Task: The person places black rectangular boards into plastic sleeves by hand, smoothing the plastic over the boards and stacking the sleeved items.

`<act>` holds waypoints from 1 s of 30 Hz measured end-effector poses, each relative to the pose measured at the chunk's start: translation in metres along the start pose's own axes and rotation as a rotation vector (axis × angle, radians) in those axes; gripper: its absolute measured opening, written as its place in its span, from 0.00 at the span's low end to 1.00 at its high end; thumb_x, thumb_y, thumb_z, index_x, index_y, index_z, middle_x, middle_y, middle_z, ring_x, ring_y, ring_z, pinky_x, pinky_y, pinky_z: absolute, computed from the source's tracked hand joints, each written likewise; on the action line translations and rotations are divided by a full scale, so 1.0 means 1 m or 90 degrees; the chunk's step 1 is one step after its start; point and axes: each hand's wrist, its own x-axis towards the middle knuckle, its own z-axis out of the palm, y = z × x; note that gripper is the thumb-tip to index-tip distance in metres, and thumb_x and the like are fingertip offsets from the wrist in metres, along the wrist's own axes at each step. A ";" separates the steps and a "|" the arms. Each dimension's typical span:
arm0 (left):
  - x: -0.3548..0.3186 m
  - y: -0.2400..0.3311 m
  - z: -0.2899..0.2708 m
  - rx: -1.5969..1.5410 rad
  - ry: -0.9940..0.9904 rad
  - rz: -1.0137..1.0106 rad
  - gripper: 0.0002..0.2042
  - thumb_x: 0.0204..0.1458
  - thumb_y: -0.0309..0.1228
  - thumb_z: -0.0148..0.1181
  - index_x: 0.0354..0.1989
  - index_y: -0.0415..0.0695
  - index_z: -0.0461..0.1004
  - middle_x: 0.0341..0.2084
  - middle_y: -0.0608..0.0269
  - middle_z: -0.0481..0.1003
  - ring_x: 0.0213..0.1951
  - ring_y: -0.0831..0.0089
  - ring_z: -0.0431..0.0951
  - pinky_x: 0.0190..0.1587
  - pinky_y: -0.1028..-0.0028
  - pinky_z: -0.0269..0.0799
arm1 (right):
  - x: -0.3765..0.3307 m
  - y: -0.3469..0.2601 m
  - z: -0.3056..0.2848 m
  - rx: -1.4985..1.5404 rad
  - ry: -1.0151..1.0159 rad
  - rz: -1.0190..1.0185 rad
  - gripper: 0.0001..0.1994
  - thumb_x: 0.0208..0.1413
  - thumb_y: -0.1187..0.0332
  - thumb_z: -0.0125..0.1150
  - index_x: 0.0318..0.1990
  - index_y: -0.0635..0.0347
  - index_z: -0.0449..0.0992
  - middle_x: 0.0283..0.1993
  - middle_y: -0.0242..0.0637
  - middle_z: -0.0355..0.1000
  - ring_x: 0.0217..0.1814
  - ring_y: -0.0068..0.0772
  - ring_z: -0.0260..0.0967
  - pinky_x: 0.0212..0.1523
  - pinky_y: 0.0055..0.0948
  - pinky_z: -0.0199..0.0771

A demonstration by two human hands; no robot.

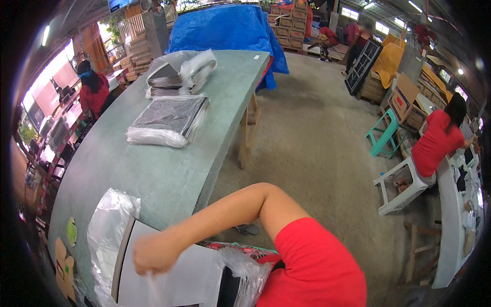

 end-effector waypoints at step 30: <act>0.050 -0.081 0.053 -0.851 0.177 0.121 0.13 0.43 0.29 0.52 0.37 0.37 0.69 0.28 0.56 0.71 0.33 0.63 0.70 0.37 0.71 0.64 | -0.089 0.051 0.029 1.067 0.030 0.315 0.16 0.41 0.78 0.55 0.42 0.65 0.68 0.33 0.34 0.68 0.30 0.19 0.65 0.24 0.20 0.66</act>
